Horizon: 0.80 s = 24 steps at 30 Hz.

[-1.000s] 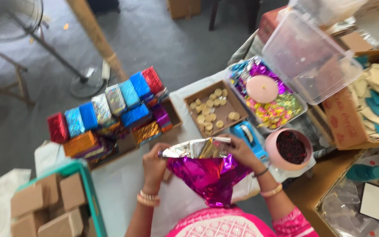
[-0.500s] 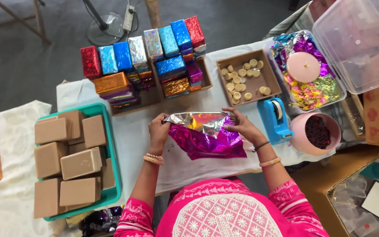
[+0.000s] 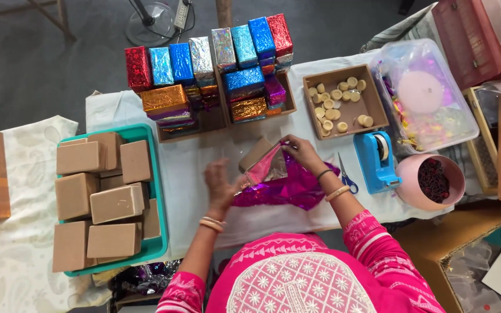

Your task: Wrapping small cardboard boxes and products in decorative foil and securing them with tape and bows.

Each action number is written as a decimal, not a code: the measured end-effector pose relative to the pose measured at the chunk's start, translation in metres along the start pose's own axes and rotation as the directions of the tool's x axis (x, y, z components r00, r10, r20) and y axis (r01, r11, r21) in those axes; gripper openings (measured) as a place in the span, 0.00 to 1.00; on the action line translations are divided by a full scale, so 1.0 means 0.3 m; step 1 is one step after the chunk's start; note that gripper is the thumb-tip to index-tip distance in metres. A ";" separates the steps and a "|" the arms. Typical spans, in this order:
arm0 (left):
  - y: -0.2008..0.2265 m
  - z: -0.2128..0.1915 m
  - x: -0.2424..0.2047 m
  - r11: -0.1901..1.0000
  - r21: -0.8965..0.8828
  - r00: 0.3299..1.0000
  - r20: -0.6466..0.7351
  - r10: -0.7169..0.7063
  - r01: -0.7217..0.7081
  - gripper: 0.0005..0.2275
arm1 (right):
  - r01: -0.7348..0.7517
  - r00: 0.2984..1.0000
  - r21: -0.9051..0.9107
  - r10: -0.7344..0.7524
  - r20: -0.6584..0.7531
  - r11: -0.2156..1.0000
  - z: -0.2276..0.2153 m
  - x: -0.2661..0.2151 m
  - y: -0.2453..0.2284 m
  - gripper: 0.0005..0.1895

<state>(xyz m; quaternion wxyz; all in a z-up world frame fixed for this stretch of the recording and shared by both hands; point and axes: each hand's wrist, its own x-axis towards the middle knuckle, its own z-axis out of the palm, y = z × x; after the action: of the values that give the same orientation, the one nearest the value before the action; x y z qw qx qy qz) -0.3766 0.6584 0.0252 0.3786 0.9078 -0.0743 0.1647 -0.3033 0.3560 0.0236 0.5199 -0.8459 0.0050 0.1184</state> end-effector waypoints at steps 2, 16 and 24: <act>0.135 0.016 0.010 0.990 -0.035 0.990 -0.003 0.140 -0.140 0.32 | 0.020 0.999 0.001 -0.020 0.038 1.000 0.050 0.024 -0.016 0.11; -0.061 0.270 -0.036 0.943 -0.332 0.936 0.336 0.109 0.010 0.10 | 0.088 0.952 -0.074 -0.063 0.299 0.993 -0.045 -0.161 -0.160 0.34; 0.018 0.128 0.103 0.898 -0.379 0.962 0.232 -0.144 0.226 0.09 | -0.295 0.839 0.184 0.162 0.519 0.938 -0.077 -0.184 0.078 0.42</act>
<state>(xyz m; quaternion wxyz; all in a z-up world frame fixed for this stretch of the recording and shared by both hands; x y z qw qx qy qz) -0.3399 0.6270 0.0143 0.5614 0.8254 -0.0568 0.0178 -0.3554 0.3186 0.0243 0.5906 -0.7056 -0.0118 0.3915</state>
